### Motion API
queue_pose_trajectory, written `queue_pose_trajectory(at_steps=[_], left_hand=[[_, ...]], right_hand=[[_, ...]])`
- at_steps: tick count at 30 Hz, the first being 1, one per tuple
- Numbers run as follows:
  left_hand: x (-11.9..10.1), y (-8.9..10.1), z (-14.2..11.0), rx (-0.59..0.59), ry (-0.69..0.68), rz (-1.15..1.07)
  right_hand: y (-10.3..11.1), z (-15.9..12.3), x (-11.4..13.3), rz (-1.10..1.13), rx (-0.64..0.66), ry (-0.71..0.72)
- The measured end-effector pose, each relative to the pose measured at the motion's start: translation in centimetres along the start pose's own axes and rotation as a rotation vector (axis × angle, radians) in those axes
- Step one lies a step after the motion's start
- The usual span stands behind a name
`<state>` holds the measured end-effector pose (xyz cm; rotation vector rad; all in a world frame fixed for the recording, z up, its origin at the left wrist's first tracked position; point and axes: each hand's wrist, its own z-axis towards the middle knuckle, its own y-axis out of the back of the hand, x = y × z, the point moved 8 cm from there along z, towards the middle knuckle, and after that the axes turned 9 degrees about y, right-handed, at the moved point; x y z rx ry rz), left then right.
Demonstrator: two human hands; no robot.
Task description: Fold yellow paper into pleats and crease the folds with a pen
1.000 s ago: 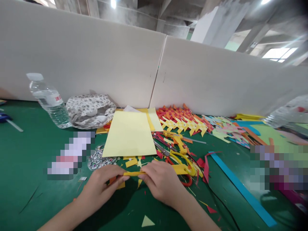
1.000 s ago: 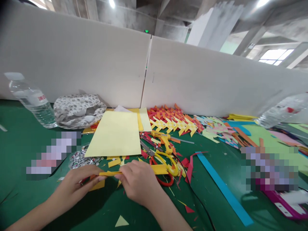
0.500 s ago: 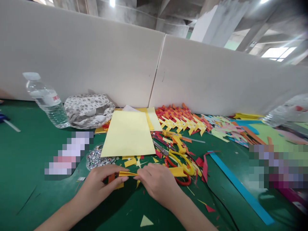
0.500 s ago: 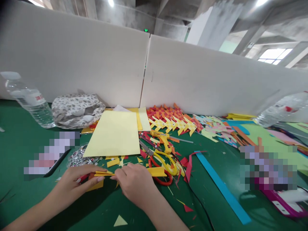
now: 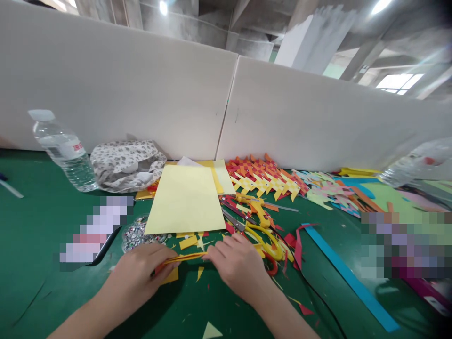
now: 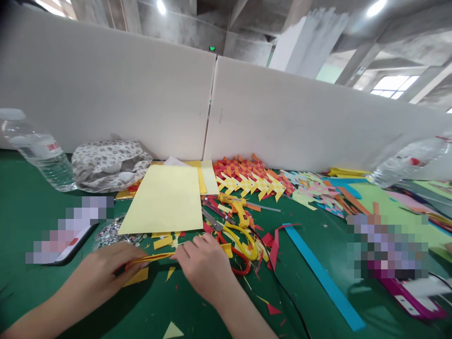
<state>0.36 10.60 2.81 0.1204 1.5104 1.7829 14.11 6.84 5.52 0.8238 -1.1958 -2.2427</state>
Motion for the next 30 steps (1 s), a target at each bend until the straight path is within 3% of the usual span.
queue_pose_trajectory(at_steps=[3, 6, 9, 16, 19, 25, 30], left_hand=[[-2.7, -0.3, -0.9, -0.062, -0.172, 0.198], [-4.0, -1.0, -1.4, -0.062, -0.21, 0.298], [-3.9, -1.6, -1.3, -0.015, -0.175, 0.351], [-1.2, -1.3, -0.6, 0.067, -0.052, 0.449], [-1.6, -1.5, -0.7, 0.042, -0.084, 0.443], [-3.2, -2.3, -1.6, 0.016, -0.194, 0.407], [-3.1, -2.0, -1.9, 0.017, -0.214, 0.423]], right_hand=[[0.1, 0.7, 2.3, -0.011, 0.0, 0.066], [0.5, 1.3, 3.8, -0.014, -0.043, 0.098], [0.6, 1.5, 3.4, 0.005, -0.056, 0.08], [0.7, 0.3, -1.0, 0.067, -0.058, -0.071], [0.3, -0.1, -0.3, 0.114, -0.033, -0.076], [-1.0, 0.3, 3.2, 0.135, 0.001, 0.038], [-0.2, 0.9, 3.0, 0.158, -0.079, 0.031]])
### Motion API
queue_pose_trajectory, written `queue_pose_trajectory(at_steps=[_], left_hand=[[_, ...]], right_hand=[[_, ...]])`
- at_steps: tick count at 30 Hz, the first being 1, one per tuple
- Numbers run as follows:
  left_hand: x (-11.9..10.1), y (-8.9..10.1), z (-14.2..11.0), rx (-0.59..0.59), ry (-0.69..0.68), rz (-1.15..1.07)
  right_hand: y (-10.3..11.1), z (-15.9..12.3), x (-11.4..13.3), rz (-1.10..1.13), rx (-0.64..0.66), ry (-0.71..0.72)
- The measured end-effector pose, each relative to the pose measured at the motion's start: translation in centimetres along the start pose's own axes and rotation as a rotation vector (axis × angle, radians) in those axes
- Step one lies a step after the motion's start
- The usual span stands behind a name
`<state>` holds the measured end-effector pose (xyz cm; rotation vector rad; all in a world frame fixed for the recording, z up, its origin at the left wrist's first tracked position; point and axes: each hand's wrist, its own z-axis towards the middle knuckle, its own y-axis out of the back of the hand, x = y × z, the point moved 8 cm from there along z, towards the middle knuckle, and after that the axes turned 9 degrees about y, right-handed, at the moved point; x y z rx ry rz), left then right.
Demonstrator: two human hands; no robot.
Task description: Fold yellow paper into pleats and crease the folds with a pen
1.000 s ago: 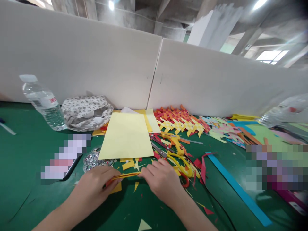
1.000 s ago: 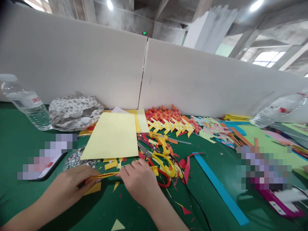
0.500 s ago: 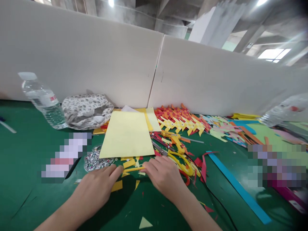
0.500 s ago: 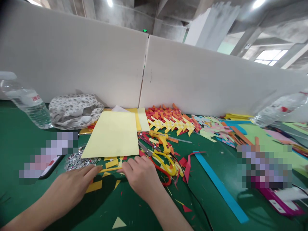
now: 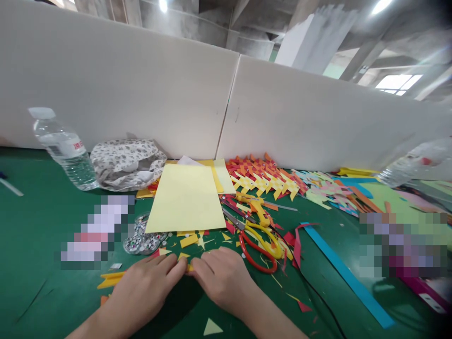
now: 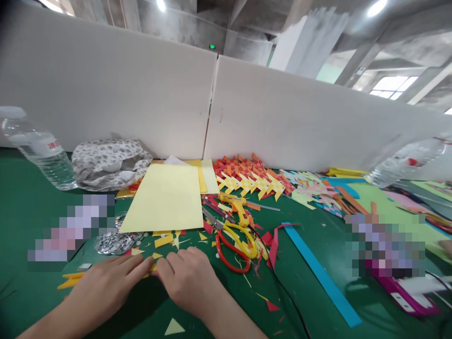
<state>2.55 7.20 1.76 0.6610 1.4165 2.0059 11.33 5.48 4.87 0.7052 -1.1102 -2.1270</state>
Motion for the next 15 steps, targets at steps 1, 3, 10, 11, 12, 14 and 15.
queue_pose_trajectory(at_steps=[1, 3, 10, 11, 12, 14, 15], left_hand=[[0.1, 0.2, 0.0, -0.01, 0.0, 0.016], [0.5, 0.6, 0.2, -0.035, 0.016, 0.043], [3.7, 1.5, 0.2, -0.192, 0.082, 0.071], [4.0, 1.4, 0.1, -0.195, 0.081, 0.091], [4.3, 1.4, -0.1, -0.206, 0.089, 0.11], [4.3, 1.2, -0.2, -0.194, 0.077, 0.138], [4.1, 1.1, -0.2, -0.195, 0.069, 0.148]], right_hand=[[0.3, 0.1, -0.3, 0.008, -0.011, -0.011], [0.8, 0.2, -0.9, 0.012, -0.008, -0.033], [3.3, -1.6, -5.1, -0.12, -0.113, -0.104], [3.2, -1.9, -5.7, -0.14, -0.088, -0.118], [3.2, -2.1, -6.1, -0.164, -0.078, -0.134], [2.8, -2.1, -6.5, -0.21, -0.022, -0.152], [2.6, -1.9, -6.4, -0.241, 0.0, -0.165]])
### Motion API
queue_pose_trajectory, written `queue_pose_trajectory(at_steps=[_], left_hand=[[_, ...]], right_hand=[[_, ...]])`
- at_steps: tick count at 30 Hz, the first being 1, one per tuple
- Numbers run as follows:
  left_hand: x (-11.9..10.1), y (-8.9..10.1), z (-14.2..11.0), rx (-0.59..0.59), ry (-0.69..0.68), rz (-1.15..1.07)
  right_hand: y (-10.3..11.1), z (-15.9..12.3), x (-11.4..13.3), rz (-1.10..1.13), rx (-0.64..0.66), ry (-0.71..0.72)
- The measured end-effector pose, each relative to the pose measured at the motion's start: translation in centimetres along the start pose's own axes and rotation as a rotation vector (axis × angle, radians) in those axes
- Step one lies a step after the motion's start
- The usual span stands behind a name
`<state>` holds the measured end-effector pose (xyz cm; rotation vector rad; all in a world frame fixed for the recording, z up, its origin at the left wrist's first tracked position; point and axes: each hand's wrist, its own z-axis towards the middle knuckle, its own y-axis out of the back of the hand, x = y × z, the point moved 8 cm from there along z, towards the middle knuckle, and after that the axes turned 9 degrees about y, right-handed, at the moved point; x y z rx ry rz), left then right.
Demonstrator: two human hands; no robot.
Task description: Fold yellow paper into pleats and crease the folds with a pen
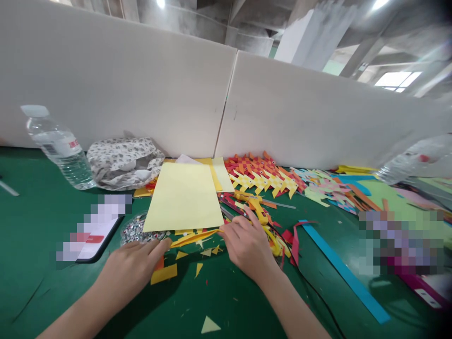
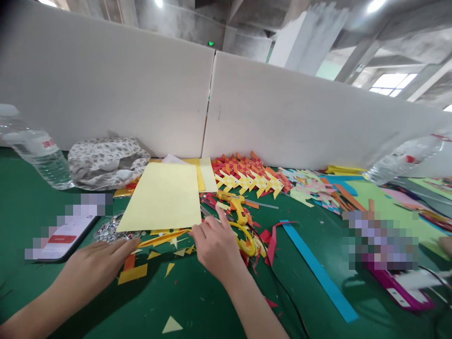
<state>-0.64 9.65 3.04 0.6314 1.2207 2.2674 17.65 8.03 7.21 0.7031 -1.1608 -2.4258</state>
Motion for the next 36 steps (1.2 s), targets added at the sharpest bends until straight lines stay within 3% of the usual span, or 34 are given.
queue_pose_trajectory(at_steps=[4, 7, 10, 19, 22, 27, 32, 36], left_hand=[[-1.5, 0.4, 0.1, -0.022, -0.021, -0.028], [-3.0, 0.4, 0.1, 0.002, -0.044, -0.144], [-3.8, 0.7, 0.1, -0.017, -0.056, -0.238], [-0.8, 0.6, -0.2, -0.077, 0.081, -0.338], [-1.2, 0.6, -0.3, -0.078, 0.078, -0.345], [-2.9, 1.4, 0.2, -0.086, 0.017, -0.43], [-1.7, 0.6, 0.3, -0.011, 0.153, -0.533], [-1.4, -0.7, -0.2, 0.088, 0.186, -0.65]], right_hand=[[-0.4, 1.1, 2.3, -0.09, 0.084, 0.054], [-0.6, 1.7, 5.4, -0.022, 0.097, 0.205], [-1.0, 1.6, 6.8, 0.042, 0.13, 0.275], [-2.6, 0.2, 3.2, 0.166, 0.337, 0.072], [-2.9, 0.3, 3.8, 0.204, 0.346, 0.043], [-3.3, 0.5, 6.1, 0.189, 0.324, 0.167], [-3.3, 0.2, 6.2, 0.19, 0.362, 0.154], [-2.8, 0.5, 6.3, 0.23, 0.334, 0.138]])
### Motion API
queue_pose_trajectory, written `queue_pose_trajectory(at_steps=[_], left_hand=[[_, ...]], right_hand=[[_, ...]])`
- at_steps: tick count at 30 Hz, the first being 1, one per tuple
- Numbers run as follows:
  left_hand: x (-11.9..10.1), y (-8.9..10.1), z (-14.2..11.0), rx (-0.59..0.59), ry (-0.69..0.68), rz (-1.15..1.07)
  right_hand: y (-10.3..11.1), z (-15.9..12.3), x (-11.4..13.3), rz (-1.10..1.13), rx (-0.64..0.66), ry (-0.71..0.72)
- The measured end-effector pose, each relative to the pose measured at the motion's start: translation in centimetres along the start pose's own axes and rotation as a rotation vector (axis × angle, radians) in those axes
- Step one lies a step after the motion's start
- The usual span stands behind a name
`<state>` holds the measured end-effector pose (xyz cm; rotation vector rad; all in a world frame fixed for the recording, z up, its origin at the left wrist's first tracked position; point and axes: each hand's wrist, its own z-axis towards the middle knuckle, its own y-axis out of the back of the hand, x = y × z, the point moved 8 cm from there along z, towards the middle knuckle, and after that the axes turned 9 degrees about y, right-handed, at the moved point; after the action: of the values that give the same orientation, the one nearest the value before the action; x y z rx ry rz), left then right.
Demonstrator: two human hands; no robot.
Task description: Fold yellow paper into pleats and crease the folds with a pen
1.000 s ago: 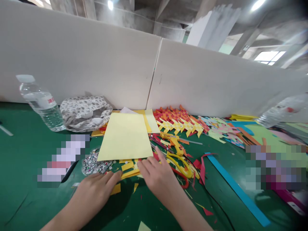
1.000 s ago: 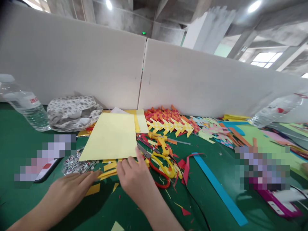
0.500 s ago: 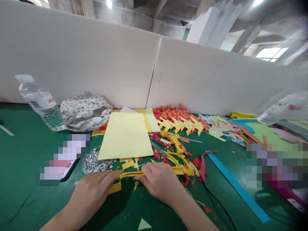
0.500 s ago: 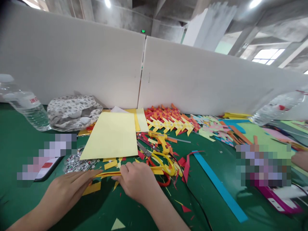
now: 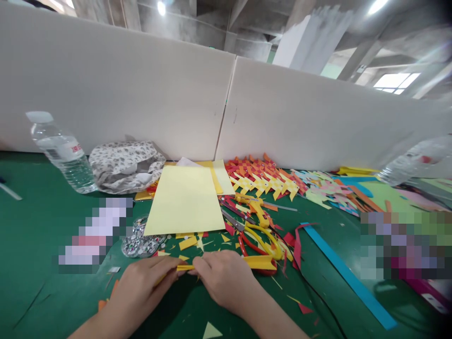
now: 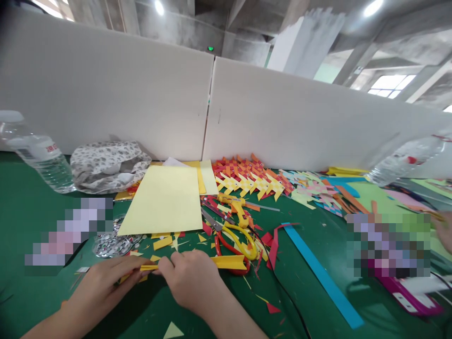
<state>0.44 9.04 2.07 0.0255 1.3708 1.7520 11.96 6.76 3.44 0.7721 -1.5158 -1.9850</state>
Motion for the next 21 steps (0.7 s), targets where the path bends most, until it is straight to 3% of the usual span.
queue_pose_trajectory(at_steps=[4, 9, 15, 21], left_hand=[[0.2, -0.6, -0.1, 0.063, 0.055, -0.124], [-0.9, 0.0, -0.3, 0.023, -0.023, -0.16], [-0.8, 0.0, -0.1, 0.054, 0.041, -0.19], [-0.5, 0.3, 0.1, -0.04, 0.023, -0.155]], right_hand=[[0.1, 0.2, 0.0, 0.016, -0.007, -0.023], [0.0, 0.1, -0.1, 0.048, 0.021, -0.022], [-0.3, -0.2, 0.3, 0.046, 0.045, -0.009], [-0.5, 0.7, 1.0, 0.044, 0.01, 0.012]])
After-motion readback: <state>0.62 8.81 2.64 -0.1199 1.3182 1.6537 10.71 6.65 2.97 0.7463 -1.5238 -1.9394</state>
